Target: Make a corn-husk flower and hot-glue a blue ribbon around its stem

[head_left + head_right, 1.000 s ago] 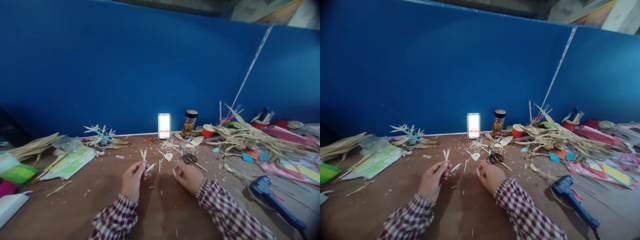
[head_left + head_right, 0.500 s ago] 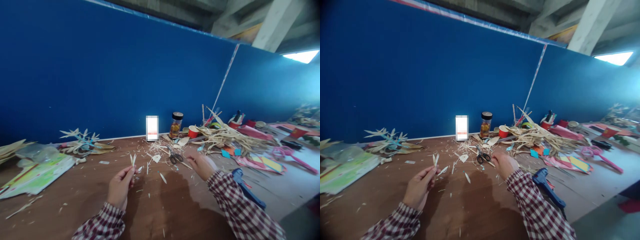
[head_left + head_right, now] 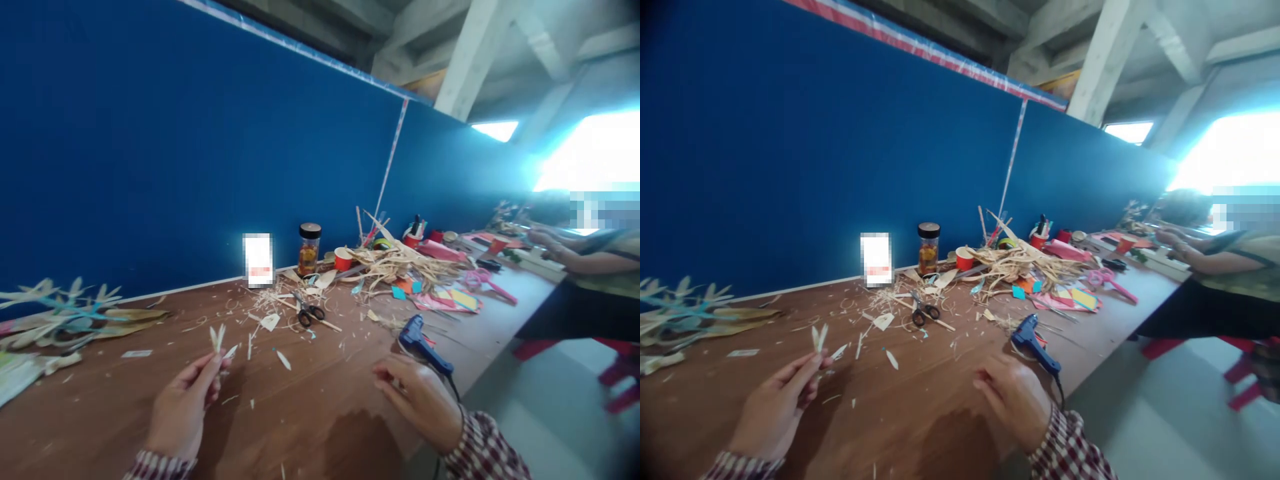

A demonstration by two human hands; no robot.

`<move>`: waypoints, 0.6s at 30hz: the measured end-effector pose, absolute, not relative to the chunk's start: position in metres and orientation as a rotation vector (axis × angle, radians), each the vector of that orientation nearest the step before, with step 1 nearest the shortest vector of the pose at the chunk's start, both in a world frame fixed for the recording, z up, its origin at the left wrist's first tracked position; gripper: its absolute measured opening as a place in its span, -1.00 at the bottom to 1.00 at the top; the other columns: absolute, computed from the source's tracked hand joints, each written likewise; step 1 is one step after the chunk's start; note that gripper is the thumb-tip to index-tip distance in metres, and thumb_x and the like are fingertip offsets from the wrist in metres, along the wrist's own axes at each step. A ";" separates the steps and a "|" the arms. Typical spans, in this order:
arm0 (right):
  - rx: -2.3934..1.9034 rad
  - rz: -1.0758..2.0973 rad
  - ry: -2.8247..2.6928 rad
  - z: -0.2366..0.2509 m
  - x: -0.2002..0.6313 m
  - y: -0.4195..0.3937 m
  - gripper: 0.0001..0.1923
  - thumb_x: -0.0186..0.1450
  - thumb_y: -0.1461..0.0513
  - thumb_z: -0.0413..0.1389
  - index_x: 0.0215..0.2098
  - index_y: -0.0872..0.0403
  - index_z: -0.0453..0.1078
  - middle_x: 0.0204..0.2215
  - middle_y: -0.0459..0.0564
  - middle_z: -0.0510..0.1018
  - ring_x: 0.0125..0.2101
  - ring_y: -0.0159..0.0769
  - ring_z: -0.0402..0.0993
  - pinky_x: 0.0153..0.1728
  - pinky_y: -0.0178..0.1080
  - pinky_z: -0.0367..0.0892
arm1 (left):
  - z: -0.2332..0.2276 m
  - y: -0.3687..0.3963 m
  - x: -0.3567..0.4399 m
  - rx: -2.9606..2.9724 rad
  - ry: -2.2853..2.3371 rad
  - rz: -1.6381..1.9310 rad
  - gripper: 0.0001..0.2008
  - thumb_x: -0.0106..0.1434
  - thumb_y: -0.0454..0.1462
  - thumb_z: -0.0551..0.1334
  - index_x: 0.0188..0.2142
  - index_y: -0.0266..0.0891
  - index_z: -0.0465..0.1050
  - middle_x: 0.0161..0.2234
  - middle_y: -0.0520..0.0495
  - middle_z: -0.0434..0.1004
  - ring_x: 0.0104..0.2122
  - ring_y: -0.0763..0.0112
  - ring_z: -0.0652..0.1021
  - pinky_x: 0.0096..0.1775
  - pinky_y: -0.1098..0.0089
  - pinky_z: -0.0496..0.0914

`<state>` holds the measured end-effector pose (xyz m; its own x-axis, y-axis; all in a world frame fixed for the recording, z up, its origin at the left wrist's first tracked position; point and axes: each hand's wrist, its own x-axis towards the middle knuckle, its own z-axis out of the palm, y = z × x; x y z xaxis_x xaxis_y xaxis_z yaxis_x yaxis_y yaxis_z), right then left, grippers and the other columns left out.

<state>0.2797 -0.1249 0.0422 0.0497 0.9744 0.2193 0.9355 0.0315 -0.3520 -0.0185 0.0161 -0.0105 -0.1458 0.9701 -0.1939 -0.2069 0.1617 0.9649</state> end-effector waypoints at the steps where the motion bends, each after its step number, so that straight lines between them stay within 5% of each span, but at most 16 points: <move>1: -1.982 0.018 -1.860 0.041 0.289 -0.129 -0.86 0.20 0.21 -0.03 -0.33 0.01 0.34 -0.39 -0.03 0.46 -0.34 -0.26 0.36 -0.33 -0.26 0.23 | -0.012 0.017 -0.019 0.866 1.257 1.273 -0.64 -0.22 -0.14 0.34 -0.41 -0.30 0.48 -0.55 0.03 0.45 -0.66 0.61 0.25 -0.67 0.57 0.13; 7: -2.347 -0.523 -1.567 0.020 0.355 -0.144 -0.74 0.19 0.06 -0.04 -0.28 0.04 0.28 -0.33 0.04 0.42 -0.28 -0.13 0.32 -0.33 -0.18 0.23 | -0.015 0.018 -0.019 0.890 1.251 1.236 -0.67 -0.29 -0.14 0.36 -0.49 -0.27 0.49 -0.72 0.10 0.28 -0.66 0.57 0.24 -0.70 0.59 0.12; 18: -2.335 -0.468 -1.440 -0.011 0.385 -0.156 -0.72 0.24 0.11 -0.11 -0.17 0.11 0.21 -0.31 0.10 0.45 -0.28 -0.15 0.36 -0.31 -0.19 0.27 | -0.015 0.018 -0.018 0.881 1.280 1.249 -0.65 -0.33 -0.12 0.37 -0.51 -0.26 0.49 -0.59 0.06 0.42 -0.63 0.59 0.25 -0.67 0.61 0.17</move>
